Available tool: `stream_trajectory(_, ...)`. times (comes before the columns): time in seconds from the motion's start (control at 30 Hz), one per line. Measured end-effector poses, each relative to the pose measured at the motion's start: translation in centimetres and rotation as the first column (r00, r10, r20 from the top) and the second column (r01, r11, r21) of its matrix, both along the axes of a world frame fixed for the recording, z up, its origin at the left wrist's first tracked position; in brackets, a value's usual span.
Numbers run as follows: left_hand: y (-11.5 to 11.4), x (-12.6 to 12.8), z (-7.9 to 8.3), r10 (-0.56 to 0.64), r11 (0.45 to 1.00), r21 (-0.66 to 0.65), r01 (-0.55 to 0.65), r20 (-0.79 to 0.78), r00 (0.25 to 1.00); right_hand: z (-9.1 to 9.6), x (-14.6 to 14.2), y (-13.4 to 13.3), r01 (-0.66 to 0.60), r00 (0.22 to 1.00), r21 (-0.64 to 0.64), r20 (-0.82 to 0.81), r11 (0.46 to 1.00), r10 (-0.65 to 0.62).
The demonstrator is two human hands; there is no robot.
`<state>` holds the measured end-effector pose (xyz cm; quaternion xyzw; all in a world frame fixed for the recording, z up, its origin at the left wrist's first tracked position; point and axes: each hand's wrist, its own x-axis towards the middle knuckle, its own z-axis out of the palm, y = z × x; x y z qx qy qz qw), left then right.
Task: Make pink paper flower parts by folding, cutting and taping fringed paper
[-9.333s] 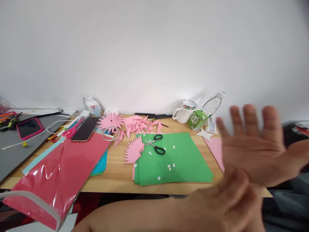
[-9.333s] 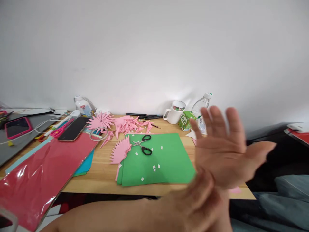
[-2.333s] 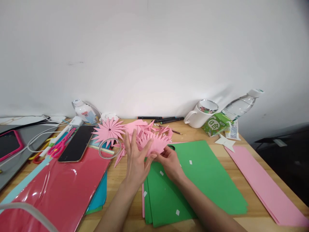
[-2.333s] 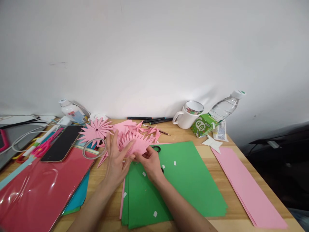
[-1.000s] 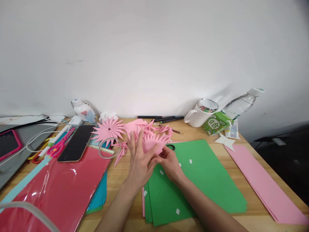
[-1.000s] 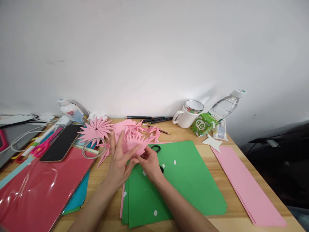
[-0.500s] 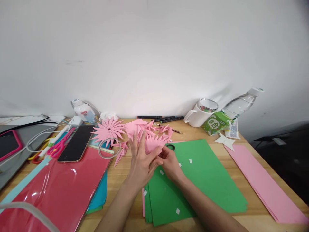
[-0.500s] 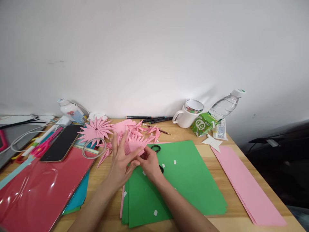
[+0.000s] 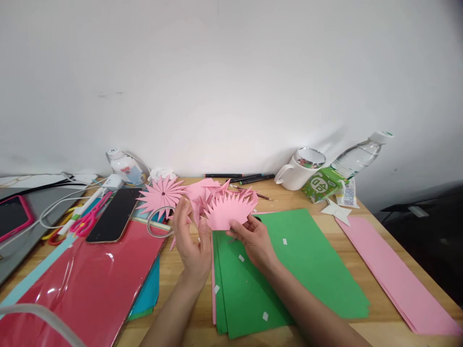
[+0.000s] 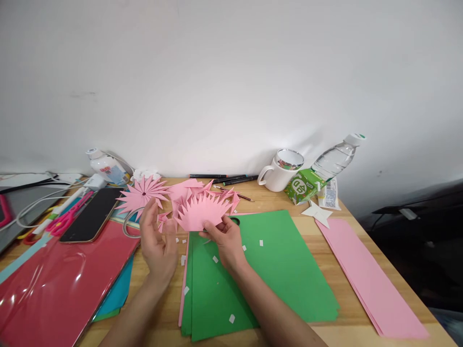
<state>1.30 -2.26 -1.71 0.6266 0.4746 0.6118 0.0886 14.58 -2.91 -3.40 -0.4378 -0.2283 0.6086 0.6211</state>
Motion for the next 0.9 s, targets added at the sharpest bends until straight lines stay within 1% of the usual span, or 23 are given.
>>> stream_trajectory(0.07,0.1,0.1,-0.1,0.038,0.992,-0.120,-0.023,0.121,0.992,0.2,0.1,0.1,0.043,0.998,-0.021,-0.046,0.999,-0.044)
stream_trajectory(0.1,0.3,0.1,-0.1,0.040,0.983,-0.186,-0.007,0.175,0.984,0.3,0.1,0.1,0.059,0.996,-0.027,-0.065,0.998,-0.061)
stream_trajectory(0.17,0.6,0.3,0.0,0.019,0.953,-0.295,0.071,0.291,0.957,0.6,0.2,0.2,0.080,0.992,-0.032,-0.096,0.996,-0.082)
stream_trajectory(0.23,0.9,0.4,0.1,-0.029,0.905,-0.376,0.197,0.407,0.913,0.8,0.1,0.2,0.088,0.989,-0.034,-0.112,0.996,-0.091)
stream_trajectory(0.27,1.1,0.5,0.1,-0.059,0.871,-0.412,0.269,0.455,0.889,0.9,0.1,0.2,0.088,0.989,-0.033,-0.117,0.996,-0.092)
stream_trajectory(0.33,1.3,0.5,0.0,-0.126,0.774,-0.482,0.411,0.518,0.846,1.0,0.1,0.1,0.082,0.989,-0.029,-0.123,0.996,-0.085)
stream_trajectory(0.4,1.4,0.5,-0.1,-0.179,0.682,-0.530,0.505,0.548,0.817,1.0,0.1,0.1,0.068,0.990,-0.016,-0.122,0.998,-0.069)
stream_trajectory(0.47,1.4,0.5,-0.4,-0.184,0.640,-0.548,0.539,0.572,0.799,0.9,0.1,0.0,0.053,0.992,-0.002,-0.112,0.999,-0.053)
stream_trajectory(0.57,1.2,0.7,-0.8,-0.121,0.618,-0.550,0.562,0.640,0.759,0.8,0.1,-0.1,0.042,0.995,0.011,-0.094,0.999,-0.041)
stream_trajectory(0.73,1.3,1.2,-0.8,-0.017,0.577,-0.507,0.640,0.776,0.630,0.6,0.0,0.0,0.038,0.998,0.028,-0.041,0.999,-0.036)
stream_trajectory(0.83,1.4,1.3,-0.7,0.018,0.566,-0.487,0.665,0.814,0.581,0.7,0.1,0.1,0.058,0.998,0.033,-0.001,0.998,-0.058)
stream_trajectory(0.9,1.3,1.3,-0.7,0.016,0.551,-0.475,0.686,0.828,0.561,0.7,0.1,0.2,0.092,0.996,0.016,0.007,0.996,-0.092)
